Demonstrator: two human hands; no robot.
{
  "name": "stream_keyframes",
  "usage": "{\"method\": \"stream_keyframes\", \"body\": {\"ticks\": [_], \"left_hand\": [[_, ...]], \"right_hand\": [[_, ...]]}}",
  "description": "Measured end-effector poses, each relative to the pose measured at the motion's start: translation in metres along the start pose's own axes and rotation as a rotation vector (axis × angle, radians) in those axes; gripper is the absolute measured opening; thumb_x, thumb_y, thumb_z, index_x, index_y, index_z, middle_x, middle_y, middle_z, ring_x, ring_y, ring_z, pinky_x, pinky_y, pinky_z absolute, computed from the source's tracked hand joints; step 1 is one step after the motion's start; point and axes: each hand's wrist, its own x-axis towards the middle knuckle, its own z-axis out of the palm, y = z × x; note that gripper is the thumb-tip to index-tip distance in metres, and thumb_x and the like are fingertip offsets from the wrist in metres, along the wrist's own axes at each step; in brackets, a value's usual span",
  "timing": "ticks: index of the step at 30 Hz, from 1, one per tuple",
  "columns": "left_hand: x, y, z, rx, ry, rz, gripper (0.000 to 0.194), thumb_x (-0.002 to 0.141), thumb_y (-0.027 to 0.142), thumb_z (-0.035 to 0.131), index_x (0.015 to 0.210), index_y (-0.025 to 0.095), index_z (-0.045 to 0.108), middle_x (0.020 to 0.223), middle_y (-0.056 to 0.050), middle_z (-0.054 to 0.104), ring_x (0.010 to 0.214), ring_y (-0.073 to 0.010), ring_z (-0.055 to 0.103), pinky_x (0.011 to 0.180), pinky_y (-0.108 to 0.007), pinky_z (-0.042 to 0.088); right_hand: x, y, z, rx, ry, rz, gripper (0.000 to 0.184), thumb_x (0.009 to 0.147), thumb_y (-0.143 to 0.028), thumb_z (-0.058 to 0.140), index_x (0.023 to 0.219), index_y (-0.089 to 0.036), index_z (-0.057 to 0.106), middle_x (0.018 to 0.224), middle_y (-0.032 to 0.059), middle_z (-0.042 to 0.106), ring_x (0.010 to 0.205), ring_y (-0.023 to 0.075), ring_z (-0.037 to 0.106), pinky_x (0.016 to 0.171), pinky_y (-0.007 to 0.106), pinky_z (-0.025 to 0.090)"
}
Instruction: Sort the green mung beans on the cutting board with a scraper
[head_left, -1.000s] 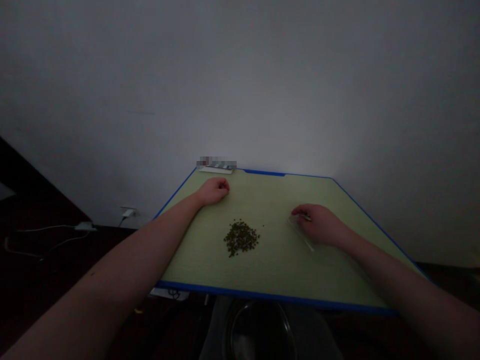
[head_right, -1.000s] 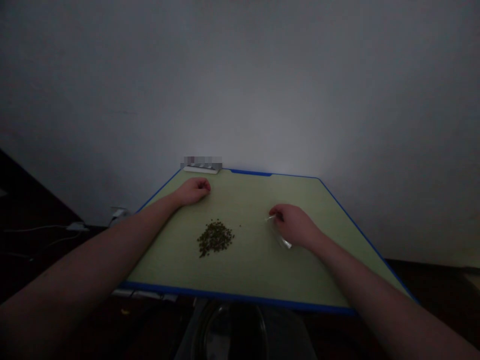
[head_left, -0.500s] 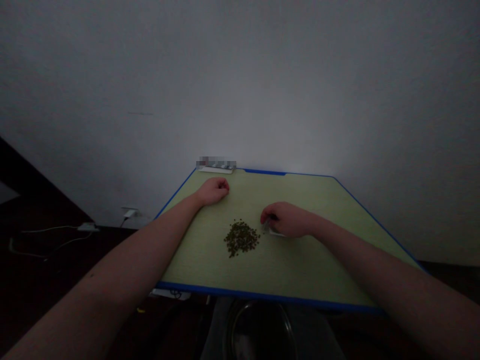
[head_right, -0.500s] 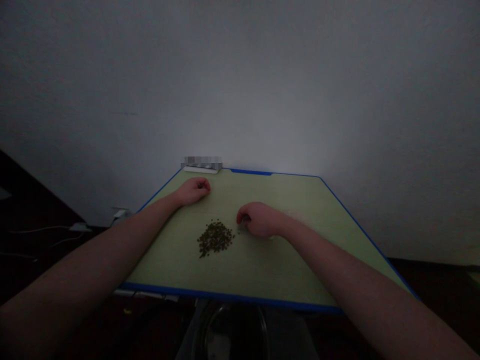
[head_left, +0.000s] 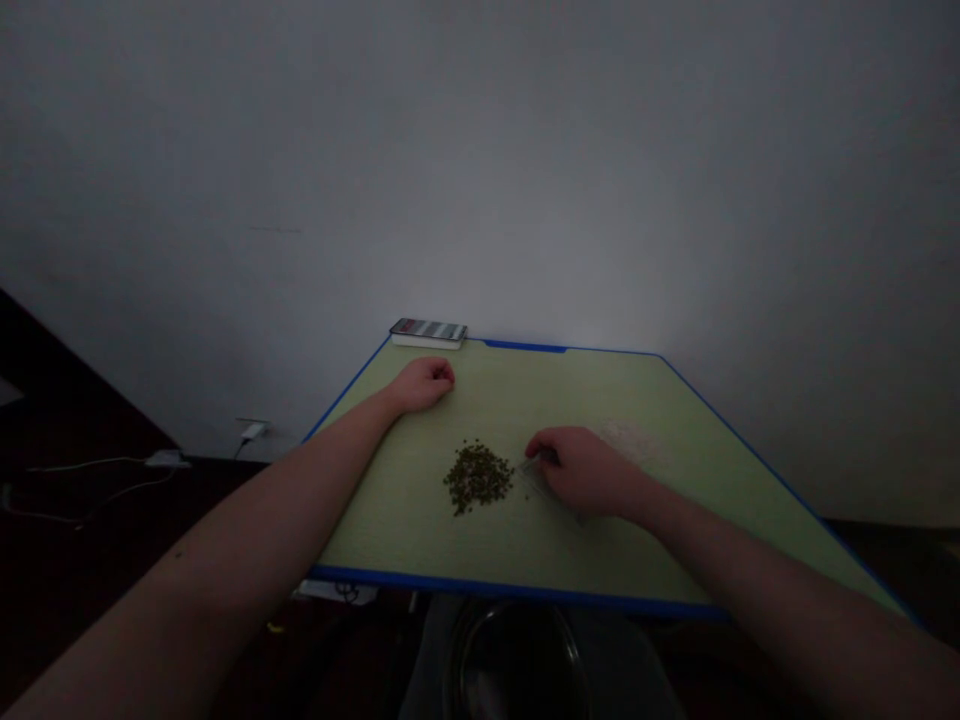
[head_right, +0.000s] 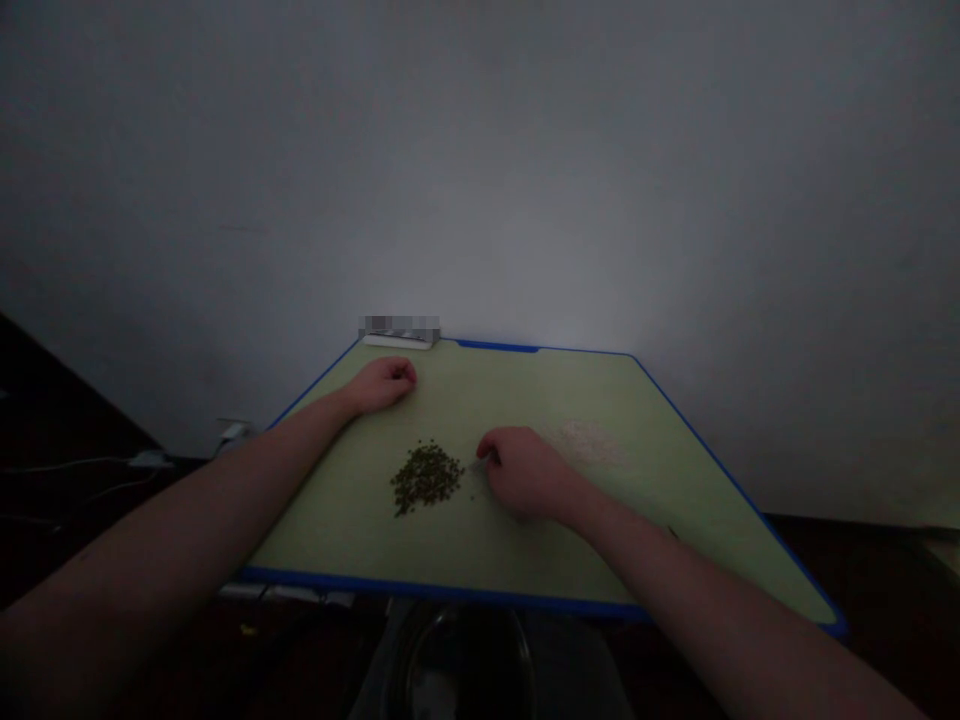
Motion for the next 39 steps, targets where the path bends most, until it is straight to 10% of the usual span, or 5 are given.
{"method": "stream_keyframes", "body": {"ticks": [19,39], "left_hand": [[-0.001,0.000,0.000,-0.031,0.000,0.000,0.012,0.060,0.021,0.050,0.068,0.016,0.057,0.057,0.002,0.050,0.055,-0.0106,0.045,0.052,-0.023,0.035],[0.001,-0.001,0.001,-0.046,-0.010,-0.004,0.013,0.061,0.021,0.049,0.069,0.016,0.057,0.059,0.002,0.050,0.055,-0.0108,0.045,0.052,-0.024,0.035]], "right_hand": [[0.023,0.000,-0.011,-0.064,-0.112,-0.262,0.032,0.070,-0.009,0.047,0.092,-0.018,0.068,0.090,0.0064,0.068,0.081,0.0179,0.059,0.074,0.027,0.041],[-0.018,-0.002,-0.005,-0.018,-0.022,-0.072,0.029,0.075,-0.012,0.043,0.094,-0.018,0.065,0.095,0.0076,0.066,0.085,0.0187,0.058,0.076,0.029,0.041]]}}
